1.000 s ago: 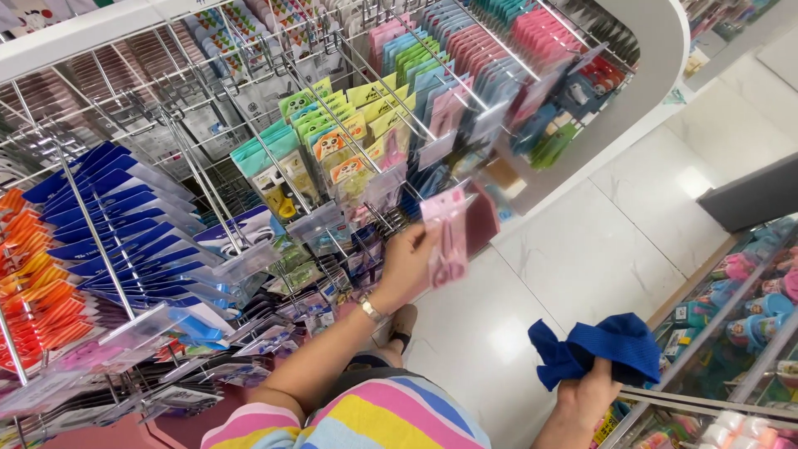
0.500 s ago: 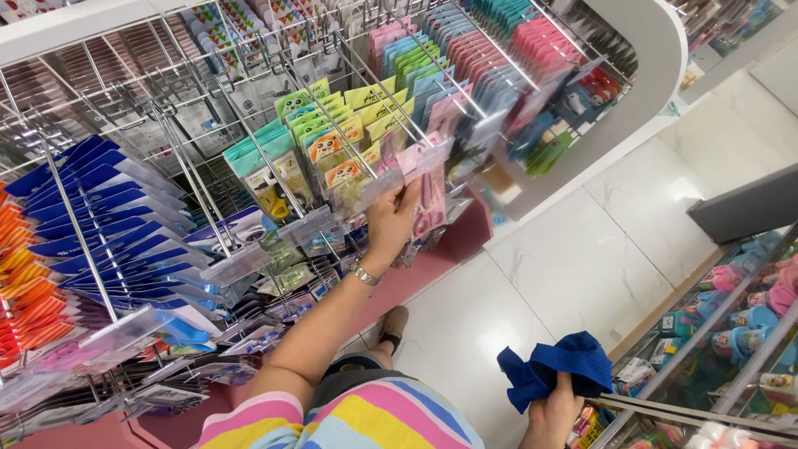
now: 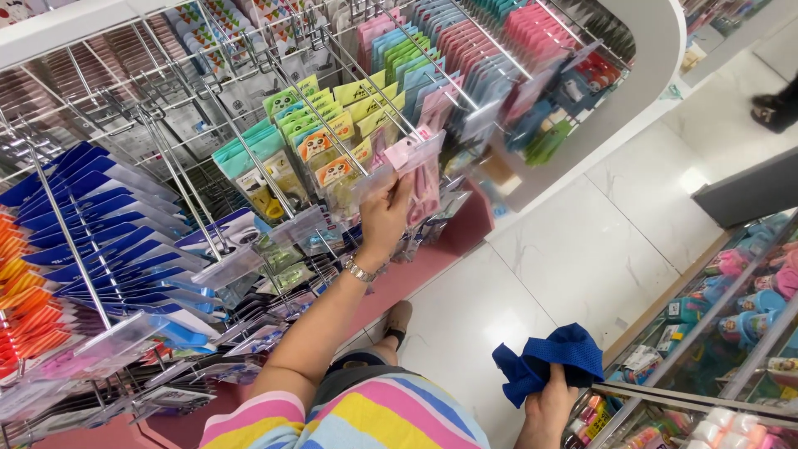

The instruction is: Wiping down and cleaning various stationery and toy packages on shelves using a blue cloth.

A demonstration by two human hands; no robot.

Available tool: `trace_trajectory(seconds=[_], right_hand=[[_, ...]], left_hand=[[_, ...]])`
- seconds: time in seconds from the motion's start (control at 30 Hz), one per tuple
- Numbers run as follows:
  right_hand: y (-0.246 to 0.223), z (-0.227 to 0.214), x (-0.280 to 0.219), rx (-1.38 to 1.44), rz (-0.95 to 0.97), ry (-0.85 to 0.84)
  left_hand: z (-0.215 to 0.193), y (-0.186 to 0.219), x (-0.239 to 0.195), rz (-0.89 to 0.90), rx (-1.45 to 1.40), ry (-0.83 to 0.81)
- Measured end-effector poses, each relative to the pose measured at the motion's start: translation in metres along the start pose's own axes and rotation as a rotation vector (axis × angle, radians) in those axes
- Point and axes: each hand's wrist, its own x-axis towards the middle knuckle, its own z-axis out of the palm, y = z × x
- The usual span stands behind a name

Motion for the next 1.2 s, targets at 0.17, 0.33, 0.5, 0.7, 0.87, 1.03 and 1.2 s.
trace_trajectory(seconds=[0.17,0.33,0.5,0.7,0.87,1.03,1.2], right_hand=[[0.013,-0.005,0.004,-0.013,-0.001,-0.017],[0.018,-0.002,0.001,-0.021,0.031,-0.004],[0.030,-0.008,0.006,-0.027,0.032,-0.018],[0.035,-0.006,0.006,-0.023,0.049,-0.021],[0.040,-0.006,0.004,-0.033,0.064,-0.018],[0.046,-0.007,0.004,-0.030,0.099,-0.018],[0.037,0.005,-0.009,-0.056,0.136,0.023]], left_hand=[[-0.007,0.000,0.004,0.145,0.021,0.009],[-0.010,0.003,0.000,0.016,0.019,-0.068],[-0.015,0.004,-0.002,-0.023,0.034,-0.110],[-0.017,0.003,0.007,0.097,-0.048,-0.113],[-0.019,0.009,0.011,0.061,-0.071,-0.158],[-0.019,-0.014,0.005,0.080,0.009,-0.187],[-0.020,-0.001,0.009,0.065,-0.035,-0.160]])
